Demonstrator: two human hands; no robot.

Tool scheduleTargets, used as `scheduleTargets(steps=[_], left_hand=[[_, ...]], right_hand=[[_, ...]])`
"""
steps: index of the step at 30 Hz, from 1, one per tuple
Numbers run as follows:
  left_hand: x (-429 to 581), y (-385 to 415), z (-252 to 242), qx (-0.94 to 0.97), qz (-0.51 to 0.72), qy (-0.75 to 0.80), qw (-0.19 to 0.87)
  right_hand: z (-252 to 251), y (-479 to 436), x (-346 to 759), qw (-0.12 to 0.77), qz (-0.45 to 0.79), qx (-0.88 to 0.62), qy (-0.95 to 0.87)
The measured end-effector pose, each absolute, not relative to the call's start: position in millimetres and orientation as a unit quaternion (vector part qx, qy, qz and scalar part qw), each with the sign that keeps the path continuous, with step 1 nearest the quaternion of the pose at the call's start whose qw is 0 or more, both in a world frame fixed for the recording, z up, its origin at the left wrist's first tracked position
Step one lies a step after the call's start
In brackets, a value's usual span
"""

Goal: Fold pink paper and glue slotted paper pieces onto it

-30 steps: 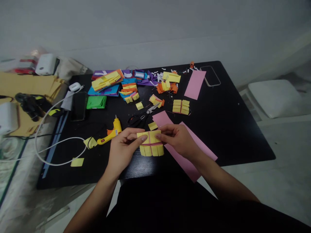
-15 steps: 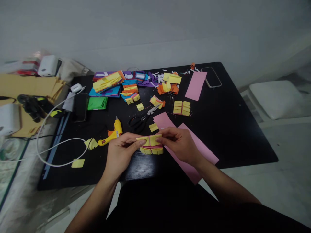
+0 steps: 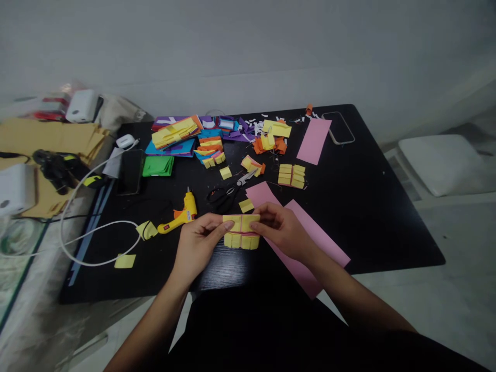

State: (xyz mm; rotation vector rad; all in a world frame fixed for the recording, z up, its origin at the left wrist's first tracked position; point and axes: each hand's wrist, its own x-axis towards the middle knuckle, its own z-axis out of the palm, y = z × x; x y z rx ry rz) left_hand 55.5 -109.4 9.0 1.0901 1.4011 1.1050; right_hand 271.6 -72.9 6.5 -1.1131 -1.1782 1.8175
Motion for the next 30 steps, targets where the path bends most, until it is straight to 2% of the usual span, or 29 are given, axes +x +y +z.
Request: scheduleTargets(steps=[7,13,20,30], left_hand=[[63.5,-113.9,-5.0,0.424,0.45,0.529,0.581],[59.4,-114.4,-12.2,0.41,0.44,0.54,0.589],[63.7,-116.8,-6.4,0.437,0.429,0.53,0.587],[67.6,-125.2,-19.4,0.455,0.424,0.582,0.524]], right_hand=[[-7.8,-83.0,267.8,0.406,0.706,-0.431,-0.388],[-12.3,-85.6,271.4,0.305,0.757,-0.385,-0.431],[-11.5,-85.6,267.4,0.321,0.682,-0.457,-0.472],[-13.2,-89.3,263.5,0.291,0.686,-0.454,-0.488]])
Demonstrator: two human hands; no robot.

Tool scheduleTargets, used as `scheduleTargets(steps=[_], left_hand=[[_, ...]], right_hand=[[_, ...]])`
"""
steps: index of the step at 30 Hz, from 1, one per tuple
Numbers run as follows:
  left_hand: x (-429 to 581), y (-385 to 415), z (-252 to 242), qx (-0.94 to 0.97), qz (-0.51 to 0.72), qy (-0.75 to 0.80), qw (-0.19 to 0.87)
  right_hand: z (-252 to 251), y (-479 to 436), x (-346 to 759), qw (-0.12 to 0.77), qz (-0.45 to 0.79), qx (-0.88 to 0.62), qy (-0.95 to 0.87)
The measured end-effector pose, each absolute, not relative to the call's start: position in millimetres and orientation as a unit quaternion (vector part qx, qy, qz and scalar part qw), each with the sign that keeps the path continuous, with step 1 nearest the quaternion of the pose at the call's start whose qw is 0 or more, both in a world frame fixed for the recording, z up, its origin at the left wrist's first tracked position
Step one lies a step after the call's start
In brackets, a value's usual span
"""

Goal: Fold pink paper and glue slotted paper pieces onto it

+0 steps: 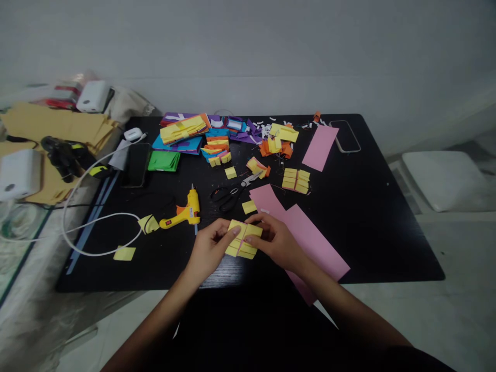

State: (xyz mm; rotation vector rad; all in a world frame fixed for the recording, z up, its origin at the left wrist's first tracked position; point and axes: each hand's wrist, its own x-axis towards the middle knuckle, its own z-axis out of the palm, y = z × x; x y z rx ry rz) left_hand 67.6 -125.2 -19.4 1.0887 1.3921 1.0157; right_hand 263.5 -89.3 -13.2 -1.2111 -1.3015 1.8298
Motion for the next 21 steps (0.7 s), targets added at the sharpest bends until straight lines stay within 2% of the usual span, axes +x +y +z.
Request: scheduleTargets(steps=[5,8,14,21], left_hand=[[57.4,-129.1,-18.1,0.459,0.458,0.528,0.548],[49.1,-132.1,-15.5,0.52,0.42,0.476,0.571],[48.8,-134.1,-19.7,0.571,0.361,0.55,0.491],[51.9,-133.7,-22.6,0.513,0.371,0.523,0.57]], right_hand=[[-11.6,-87.1,264.0,0.319,0.687,-0.447,-0.476],[-14.2,-85.7,264.7,0.335,0.669,-0.462,-0.475],[-14.0,-87.4,263.5,0.346,0.673,-0.454,-0.47],[-11.7,-88.2,266.9,0.341,0.679,-0.443,-0.476]])
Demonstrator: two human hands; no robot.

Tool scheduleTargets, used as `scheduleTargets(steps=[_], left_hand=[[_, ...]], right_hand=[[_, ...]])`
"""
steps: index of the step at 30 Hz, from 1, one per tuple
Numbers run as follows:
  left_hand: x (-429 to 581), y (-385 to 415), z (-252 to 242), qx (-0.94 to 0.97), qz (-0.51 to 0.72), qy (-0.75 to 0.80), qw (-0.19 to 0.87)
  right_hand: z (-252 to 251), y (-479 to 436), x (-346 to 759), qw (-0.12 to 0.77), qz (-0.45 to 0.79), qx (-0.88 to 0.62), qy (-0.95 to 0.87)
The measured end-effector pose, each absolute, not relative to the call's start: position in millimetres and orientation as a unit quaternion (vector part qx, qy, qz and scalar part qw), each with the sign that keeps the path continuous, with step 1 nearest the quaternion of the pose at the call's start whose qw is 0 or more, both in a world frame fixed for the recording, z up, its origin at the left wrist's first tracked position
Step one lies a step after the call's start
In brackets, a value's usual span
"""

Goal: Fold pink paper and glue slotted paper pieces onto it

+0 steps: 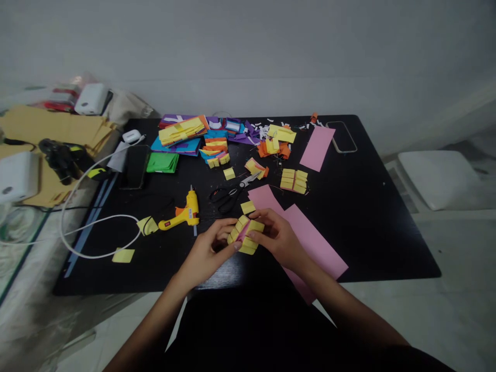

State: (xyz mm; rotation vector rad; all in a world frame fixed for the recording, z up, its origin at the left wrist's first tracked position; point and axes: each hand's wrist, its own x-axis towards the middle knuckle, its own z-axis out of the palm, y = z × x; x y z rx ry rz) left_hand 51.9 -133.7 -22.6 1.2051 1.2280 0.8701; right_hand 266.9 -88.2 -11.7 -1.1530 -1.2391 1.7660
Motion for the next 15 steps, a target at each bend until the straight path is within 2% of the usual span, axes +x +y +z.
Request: scheduleTargets(steps=[4,15], left_hand=[[53.8,-133.1,-19.6,0.49,0.388,0.513,0.589],[57.1,-133.3,-27.7,0.478,0.431,0.541,0.541]], right_hand=[[-12.0,-88.9,267.5,0.34,0.684,-0.435,-0.476],[-15.5,-90.2,266.9,0.328,0.645,-0.436,-0.535]])
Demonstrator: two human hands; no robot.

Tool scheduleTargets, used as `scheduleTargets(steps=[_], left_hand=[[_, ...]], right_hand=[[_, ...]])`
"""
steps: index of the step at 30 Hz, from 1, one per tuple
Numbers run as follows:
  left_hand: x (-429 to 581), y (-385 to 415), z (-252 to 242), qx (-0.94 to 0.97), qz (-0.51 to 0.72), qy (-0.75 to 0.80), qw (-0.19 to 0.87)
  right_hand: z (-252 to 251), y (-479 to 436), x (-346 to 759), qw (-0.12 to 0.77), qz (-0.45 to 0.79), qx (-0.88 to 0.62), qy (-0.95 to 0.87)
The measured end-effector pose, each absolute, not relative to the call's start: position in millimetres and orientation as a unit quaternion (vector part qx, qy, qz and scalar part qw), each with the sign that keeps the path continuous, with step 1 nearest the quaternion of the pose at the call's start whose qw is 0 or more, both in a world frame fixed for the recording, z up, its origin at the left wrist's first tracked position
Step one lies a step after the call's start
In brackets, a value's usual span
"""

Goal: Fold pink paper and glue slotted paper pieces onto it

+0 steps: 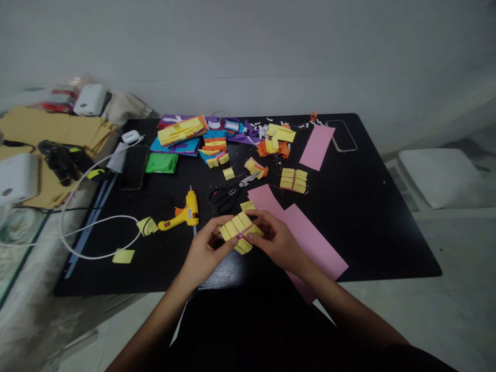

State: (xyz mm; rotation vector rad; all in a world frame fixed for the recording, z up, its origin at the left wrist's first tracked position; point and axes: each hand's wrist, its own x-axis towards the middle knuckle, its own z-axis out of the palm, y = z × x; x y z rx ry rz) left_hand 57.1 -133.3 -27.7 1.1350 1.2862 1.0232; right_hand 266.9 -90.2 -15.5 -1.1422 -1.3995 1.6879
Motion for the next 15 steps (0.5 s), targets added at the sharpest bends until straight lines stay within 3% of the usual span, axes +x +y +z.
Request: scheduleTargets(steps=[8,15], left_hand=[[51.9,-133.3,-25.2,0.652,0.401,0.532,0.363],[54.1,-135.8,-18.2,0.658,0.43,0.536,0.308]], right_hand=[[-22.3,-95.1,265.1,0.345,0.542,-0.415,-0.644],[-23.2,-91.7,263.3,0.404,0.469,-0.439,-0.651]])
